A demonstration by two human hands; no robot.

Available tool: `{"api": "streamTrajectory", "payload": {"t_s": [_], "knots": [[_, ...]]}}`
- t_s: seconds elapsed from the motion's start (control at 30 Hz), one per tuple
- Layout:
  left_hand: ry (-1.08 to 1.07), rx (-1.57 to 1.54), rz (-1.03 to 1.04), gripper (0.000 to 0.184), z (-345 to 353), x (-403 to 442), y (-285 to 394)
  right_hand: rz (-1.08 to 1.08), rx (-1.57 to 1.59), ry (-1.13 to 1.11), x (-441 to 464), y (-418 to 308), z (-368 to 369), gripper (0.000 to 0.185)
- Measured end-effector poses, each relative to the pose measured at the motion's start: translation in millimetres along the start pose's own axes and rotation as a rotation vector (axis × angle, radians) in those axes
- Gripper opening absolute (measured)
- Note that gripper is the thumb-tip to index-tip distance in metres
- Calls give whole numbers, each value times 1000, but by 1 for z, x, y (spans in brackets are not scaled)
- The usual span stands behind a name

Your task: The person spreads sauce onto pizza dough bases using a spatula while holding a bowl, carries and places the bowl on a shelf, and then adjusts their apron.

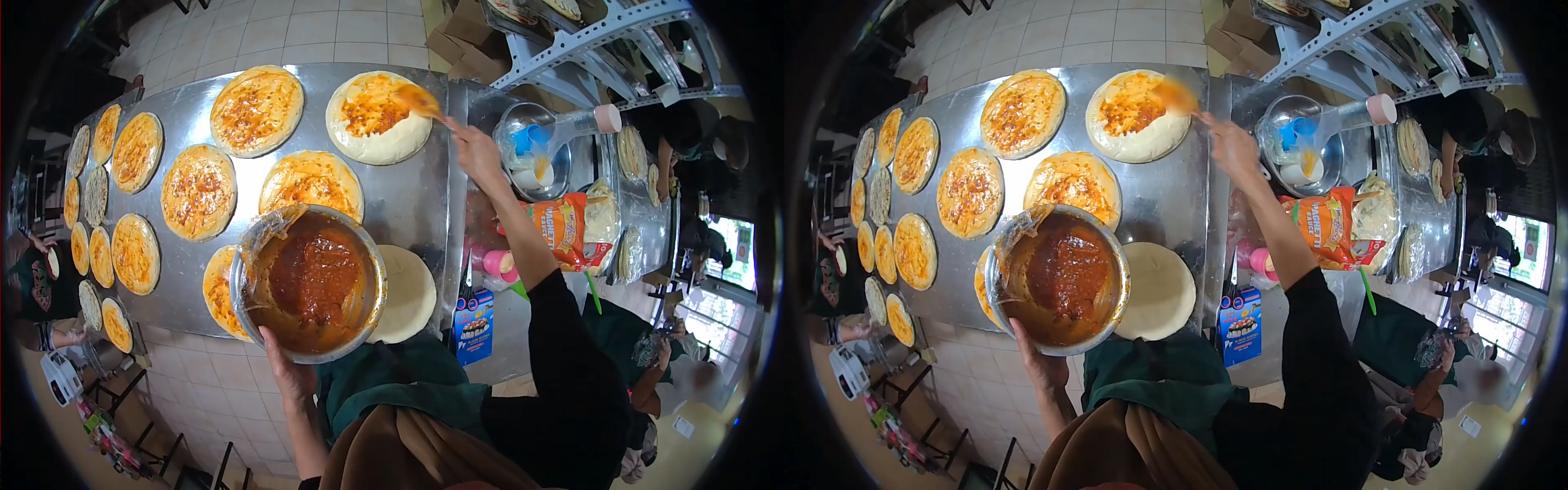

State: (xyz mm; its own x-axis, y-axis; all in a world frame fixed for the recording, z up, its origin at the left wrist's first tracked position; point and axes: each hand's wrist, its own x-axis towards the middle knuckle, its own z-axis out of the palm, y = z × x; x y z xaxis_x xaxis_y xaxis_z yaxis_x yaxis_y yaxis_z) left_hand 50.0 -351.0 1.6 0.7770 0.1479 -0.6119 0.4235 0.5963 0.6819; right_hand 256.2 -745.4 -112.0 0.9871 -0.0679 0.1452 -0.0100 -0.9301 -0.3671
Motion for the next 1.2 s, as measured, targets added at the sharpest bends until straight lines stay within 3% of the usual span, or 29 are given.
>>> {"api": "streamTrajectory", "payload": {"t_s": [0.1,0.2,0.3,0.5,0.53,0.73,0.87,0.97,1.2], "knots": [[1,-17,-3,72,-3,-3,1,159,-7,-47,-7,6,-21,36],[-11,-16,-27,72,-2,-3,0,-65,60,16,-21,-16,-9,38],[-29,5,-27,73,-1,-4,3,-43,-11,-67,-30,-20,1,36],[13,-19,-18,71,-1,-10,1,106,35,8,-6,3,-23,36],[-2,-20,-29,71,-4,-9,1,84,117,18,6,-1,-18,36],[-4,8,-14,70,-6,-10,-4,119,-77,-167,39,-12,-22,37],[9,0,-35,69,-8,-14,-6,46,-83,-122,39,4,-34,37],[-26,-4,-69,68,-10,-11,-6,29,-103,-155,42,-22,-30,37],[-4,-10,-31,69,-9,-14,-1,97,0,-161,-52,-4,-42,35]]}}
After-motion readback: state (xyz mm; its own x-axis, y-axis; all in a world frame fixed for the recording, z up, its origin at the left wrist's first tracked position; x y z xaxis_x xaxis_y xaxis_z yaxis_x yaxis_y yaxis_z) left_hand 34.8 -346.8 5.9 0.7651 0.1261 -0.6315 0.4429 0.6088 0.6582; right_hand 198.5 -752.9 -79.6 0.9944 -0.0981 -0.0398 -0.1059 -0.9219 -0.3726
